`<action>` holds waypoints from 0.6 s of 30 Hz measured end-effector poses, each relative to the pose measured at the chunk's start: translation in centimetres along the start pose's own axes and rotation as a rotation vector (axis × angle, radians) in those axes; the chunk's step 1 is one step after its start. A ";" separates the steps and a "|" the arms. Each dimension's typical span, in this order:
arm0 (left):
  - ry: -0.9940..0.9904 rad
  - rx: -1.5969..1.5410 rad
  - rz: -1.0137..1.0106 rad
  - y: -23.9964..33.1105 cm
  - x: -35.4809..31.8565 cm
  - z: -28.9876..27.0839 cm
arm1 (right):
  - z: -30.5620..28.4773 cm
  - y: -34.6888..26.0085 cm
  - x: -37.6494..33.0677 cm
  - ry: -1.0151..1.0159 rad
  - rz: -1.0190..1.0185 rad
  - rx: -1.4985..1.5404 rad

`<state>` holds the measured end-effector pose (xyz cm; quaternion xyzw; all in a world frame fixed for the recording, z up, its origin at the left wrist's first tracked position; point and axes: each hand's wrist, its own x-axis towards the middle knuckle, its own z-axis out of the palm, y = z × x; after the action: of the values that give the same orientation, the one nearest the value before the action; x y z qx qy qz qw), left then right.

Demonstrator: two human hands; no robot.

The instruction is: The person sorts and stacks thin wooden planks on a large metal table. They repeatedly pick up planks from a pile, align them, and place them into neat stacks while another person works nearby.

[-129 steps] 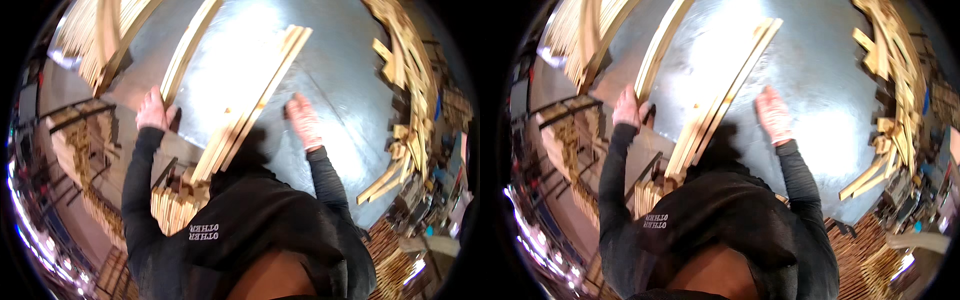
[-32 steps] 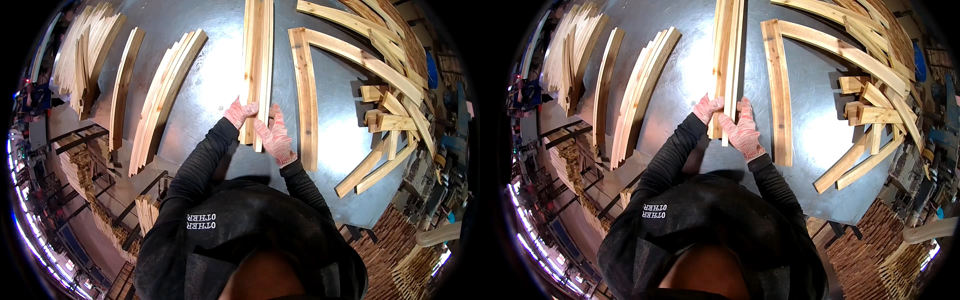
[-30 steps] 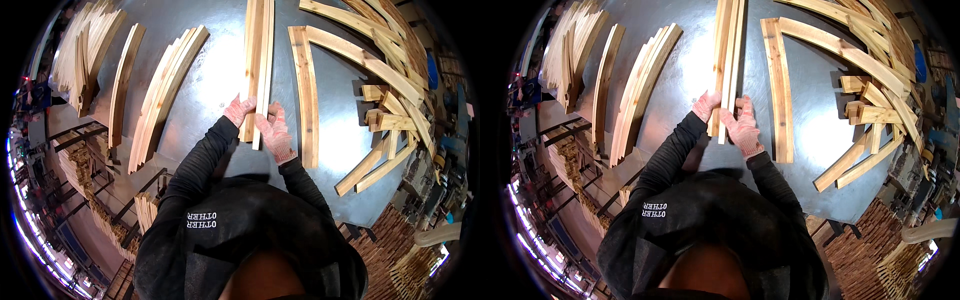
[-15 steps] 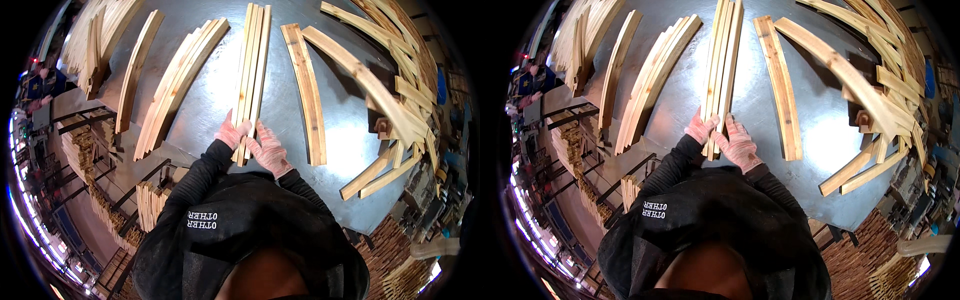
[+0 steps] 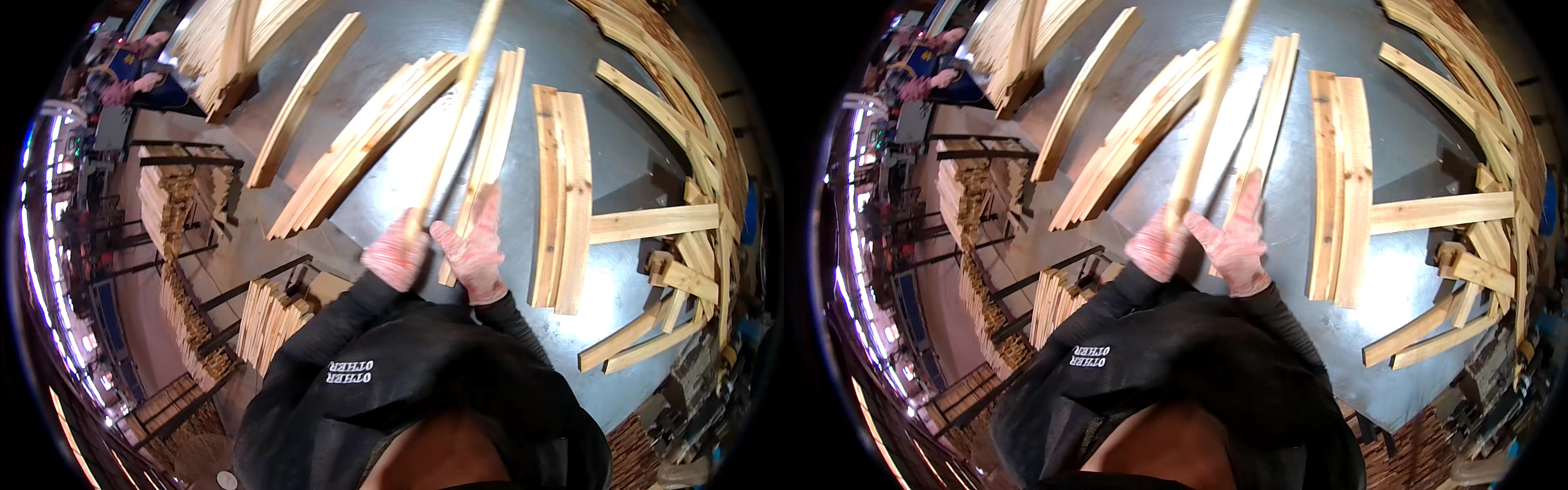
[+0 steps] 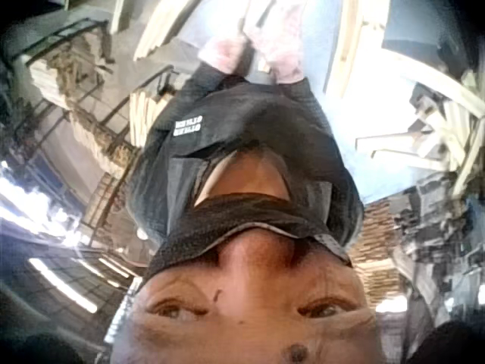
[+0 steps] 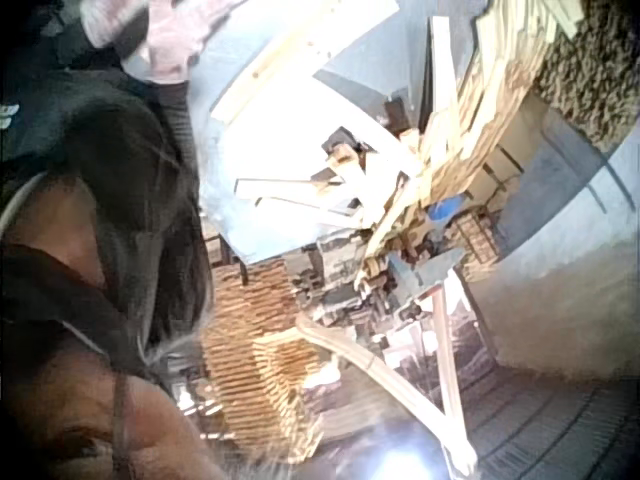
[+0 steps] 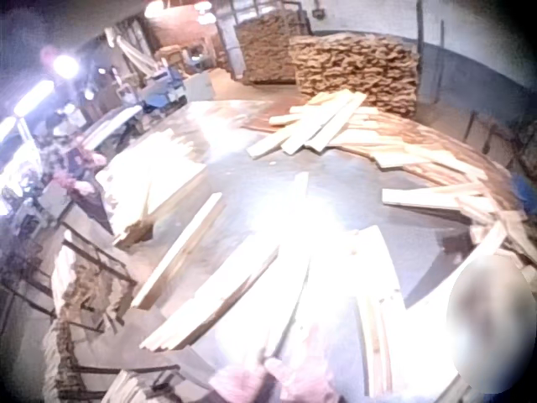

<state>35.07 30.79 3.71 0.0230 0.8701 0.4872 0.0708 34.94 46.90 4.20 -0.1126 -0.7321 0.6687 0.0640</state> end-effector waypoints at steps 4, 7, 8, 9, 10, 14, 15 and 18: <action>-0.365 0.526 0.699 3.8 3.5 -6.0 | 0.2 -1.7 5.6 -0.192 0.189 -0.016; 0.084 0.865 0.966 10.2 10.3 -12.4 | -1.0 -4.3 7.9 -0.570 -0.076 -0.436; -0.001 0.972 1.052 11.9 12.5 -13.3 | -1.3 -6.4 8.3 -0.727 -0.144 -0.542; -0.045 1.091 1.189 9.4 15.1 -13.6 | -0.5 -9.7 8.3 -0.781 -0.155 -0.602; -0.213 1.223 0.933 7.6 15.6 -14.2 | -0.4 -10.1 8.9 -0.709 -0.169 -0.642; -0.323 1.189 0.494 3.4 20.5 -20.4 | -2.5 -4.7 10.0 0.236 -0.369 -0.839; -0.389 1.200 0.094 4.2 22.2 -20.6 | -2.5 -1.1 9.0 0.299 -0.256 -0.972; -0.038 1.137 0.320 -5.2 26.6 -23.9 | 0.9 2.4 6.5 0.176 0.329 -0.927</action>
<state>5.48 10.78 8.93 0.1973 0.9789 -0.0515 -0.0115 28.60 47.81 1.32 -0.2992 -0.9167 0.2622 -0.0374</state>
